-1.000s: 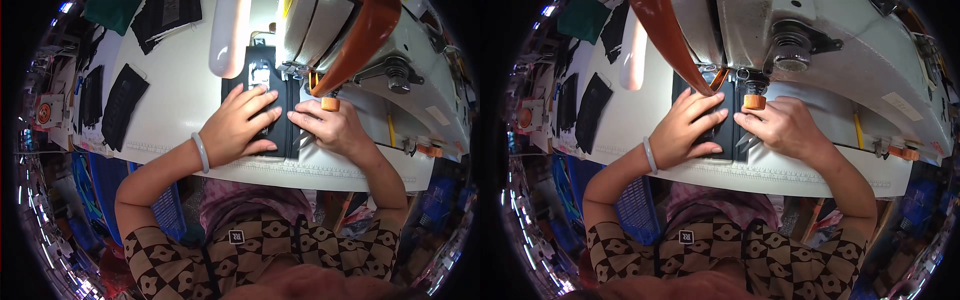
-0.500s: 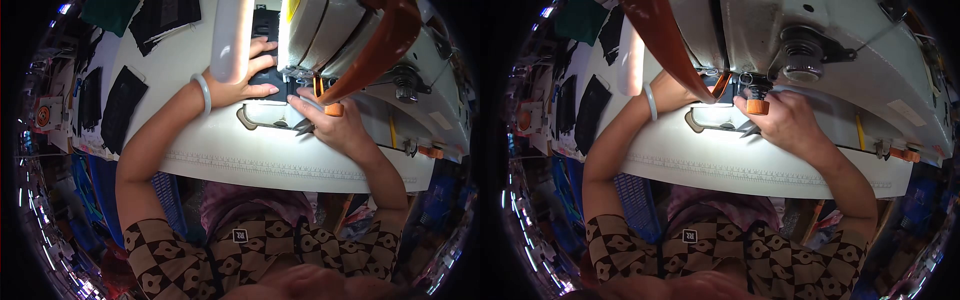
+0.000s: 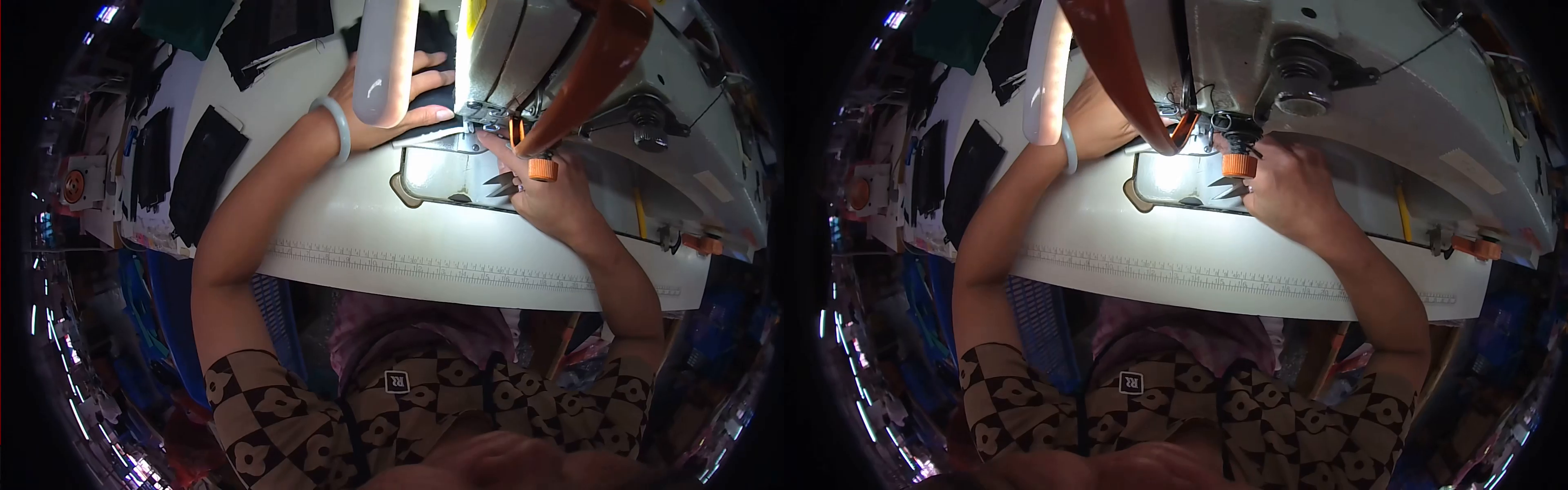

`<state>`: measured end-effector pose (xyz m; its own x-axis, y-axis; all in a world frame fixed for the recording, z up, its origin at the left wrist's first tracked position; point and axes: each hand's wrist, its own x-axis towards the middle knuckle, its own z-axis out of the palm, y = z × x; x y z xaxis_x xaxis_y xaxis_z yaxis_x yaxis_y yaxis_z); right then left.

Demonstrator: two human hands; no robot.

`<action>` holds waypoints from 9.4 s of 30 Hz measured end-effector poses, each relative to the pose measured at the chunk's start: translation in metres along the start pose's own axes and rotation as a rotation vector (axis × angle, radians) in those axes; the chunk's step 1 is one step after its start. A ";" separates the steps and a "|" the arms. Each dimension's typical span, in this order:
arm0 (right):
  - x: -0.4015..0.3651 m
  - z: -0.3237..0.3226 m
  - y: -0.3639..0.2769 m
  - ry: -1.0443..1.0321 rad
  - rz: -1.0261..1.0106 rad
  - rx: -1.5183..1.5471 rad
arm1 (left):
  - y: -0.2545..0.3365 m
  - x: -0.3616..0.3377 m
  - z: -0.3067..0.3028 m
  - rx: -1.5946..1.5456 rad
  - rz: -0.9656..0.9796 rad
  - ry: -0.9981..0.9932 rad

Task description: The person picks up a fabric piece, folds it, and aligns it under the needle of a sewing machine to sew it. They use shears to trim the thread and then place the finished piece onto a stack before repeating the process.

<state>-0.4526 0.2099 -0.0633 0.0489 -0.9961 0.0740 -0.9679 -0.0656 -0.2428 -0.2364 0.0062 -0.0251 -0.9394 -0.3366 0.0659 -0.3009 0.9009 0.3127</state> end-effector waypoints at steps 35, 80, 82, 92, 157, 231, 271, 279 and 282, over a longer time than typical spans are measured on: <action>-0.086 -0.128 0.008 0.491 -0.125 -0.178 | -0.009 0.008 0.015 -0.056 0.158 0.165; -0.045 -0.030 -0.129 0.092 0.155 1.025 | 0.052 -0.203 -0.044 -1.014 -0.661 0.490; -0.039 -0.018 -0.130 0.079 0.198 1.137 | 0.092 -0.196 -0.015 -1.154 -0.505 0.564; -0.111 -0.024 -0.131 0.094 0.115 0.839 | 0.156 -0.203 0.077 -0.869 -0.264 0.704; -0.155 -0.003 -0.139 0.048 -0.337 0.217 | 0.159 -0.204 0.072 -0.054 0.304 0.303; -0.010 -0.017 -0.044 0.151 -0.406 0.356 | 0.071 -0.081 0.035 -0.197 0.138 0.279; 0.004 -0.015 -0.007 0.169 -0.254 -0.018 | 0.026 -0.027 0.034 -0.202 0.189 0.248; 0.002 -0.043 -0.015 -0.190 0.248 0.072 | 0.011 -0.017 0.026 -0.207 0.162 0.242; 0.014 -0.068 -0.016 -0.367 0.475 0.085 | -0.003 -0.008 0.021 -0.332 0.093 0.240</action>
<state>-0.4536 0.2010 0.0073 -0.2873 -0.8720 -0.3964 -0.8822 0.4021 -0.2451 -0.2313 0.0116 -0.0468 -0.8831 -0.3477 0.3150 -0.1105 0.8066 0.5807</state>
